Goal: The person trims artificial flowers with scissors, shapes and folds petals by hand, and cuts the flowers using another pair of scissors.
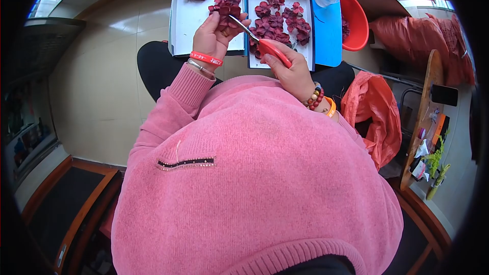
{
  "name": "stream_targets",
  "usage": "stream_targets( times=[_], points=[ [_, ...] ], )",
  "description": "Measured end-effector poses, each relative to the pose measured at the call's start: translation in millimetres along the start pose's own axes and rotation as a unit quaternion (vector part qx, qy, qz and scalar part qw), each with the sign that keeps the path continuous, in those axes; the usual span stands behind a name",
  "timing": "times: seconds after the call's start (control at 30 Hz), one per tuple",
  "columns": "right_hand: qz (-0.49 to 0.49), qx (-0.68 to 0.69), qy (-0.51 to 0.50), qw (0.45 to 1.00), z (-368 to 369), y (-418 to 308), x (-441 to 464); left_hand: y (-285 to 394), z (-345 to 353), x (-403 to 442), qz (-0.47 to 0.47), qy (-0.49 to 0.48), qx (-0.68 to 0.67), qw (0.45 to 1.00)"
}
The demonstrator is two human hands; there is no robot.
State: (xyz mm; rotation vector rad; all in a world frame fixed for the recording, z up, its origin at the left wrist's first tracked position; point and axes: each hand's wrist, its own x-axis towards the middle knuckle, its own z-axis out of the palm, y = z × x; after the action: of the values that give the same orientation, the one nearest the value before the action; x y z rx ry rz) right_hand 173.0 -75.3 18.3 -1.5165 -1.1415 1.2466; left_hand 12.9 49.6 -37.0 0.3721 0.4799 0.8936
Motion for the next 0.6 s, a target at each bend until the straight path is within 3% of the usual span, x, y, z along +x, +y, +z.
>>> stream_targets(
  times=[0.1, 0.3, 0.6],
  points=[
    [-0.016, -0.014, -0.001, 1.000, 0.2, 1.9, 0.4, 2.3, 5.7, -1.6, -0.001, 0.000, -0.030, 1.000],
    [0.004, -0.014, -0.008, 1.000, 1.3, -1.8, -0.8, -7.5, 7.3, 3.8, 0.093, 0.070, 0.176, 0.978],
    [-0.051, -0.069, 0.028, 0.996, 0.8, -7.4, -3.4, -7.1, -5.8, 9.9, 0.151, 0.058, 0.304, 0.939]
  ],
)
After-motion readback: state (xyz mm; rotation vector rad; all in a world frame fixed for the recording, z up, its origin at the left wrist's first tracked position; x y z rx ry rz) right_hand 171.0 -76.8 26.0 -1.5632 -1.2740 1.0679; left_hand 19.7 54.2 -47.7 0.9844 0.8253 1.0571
